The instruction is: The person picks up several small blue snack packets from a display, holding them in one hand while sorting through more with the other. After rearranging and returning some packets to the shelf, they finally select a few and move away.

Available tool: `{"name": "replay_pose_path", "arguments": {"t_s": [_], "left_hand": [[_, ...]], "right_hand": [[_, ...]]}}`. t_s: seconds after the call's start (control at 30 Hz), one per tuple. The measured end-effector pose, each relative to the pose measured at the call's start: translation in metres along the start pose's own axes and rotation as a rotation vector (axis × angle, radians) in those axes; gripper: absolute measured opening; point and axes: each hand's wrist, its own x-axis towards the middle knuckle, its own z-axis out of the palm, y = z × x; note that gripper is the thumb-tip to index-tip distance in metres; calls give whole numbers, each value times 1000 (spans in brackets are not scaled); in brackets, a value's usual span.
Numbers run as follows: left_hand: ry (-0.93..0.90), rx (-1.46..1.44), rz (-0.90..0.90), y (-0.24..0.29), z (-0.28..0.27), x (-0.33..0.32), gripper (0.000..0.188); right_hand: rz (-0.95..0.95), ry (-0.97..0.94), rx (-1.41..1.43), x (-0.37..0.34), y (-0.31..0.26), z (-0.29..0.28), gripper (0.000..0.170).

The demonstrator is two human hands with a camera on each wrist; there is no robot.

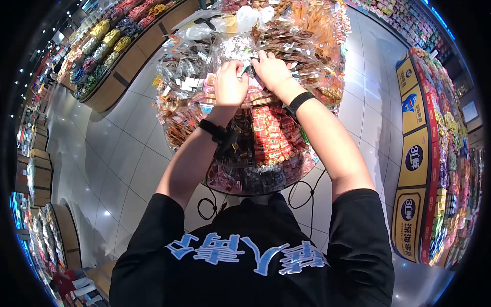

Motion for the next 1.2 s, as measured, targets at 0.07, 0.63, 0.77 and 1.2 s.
{"name": "replay_pose_path", "arguments": {"t_s": [0.07, 0.63, 0.77, 1.2], "left_hand": [[41, -72, 1, -7, 1, 1, 23], [195, -407, -398, 31, -10, -27, 15], [71, -721, -640, 62, -12, -21, 15], [-180, -1482, -817, 60, -4, -15, 50]], "right_hand": [[-38, 38, 18, 0, 5, 1, 31], [16, 596, 913, -21, 53, -4, 47], [132, 566, 1188, -21, 58, -2, 45], [-313, 298, 857, -51, 17, -30, 65]]}}
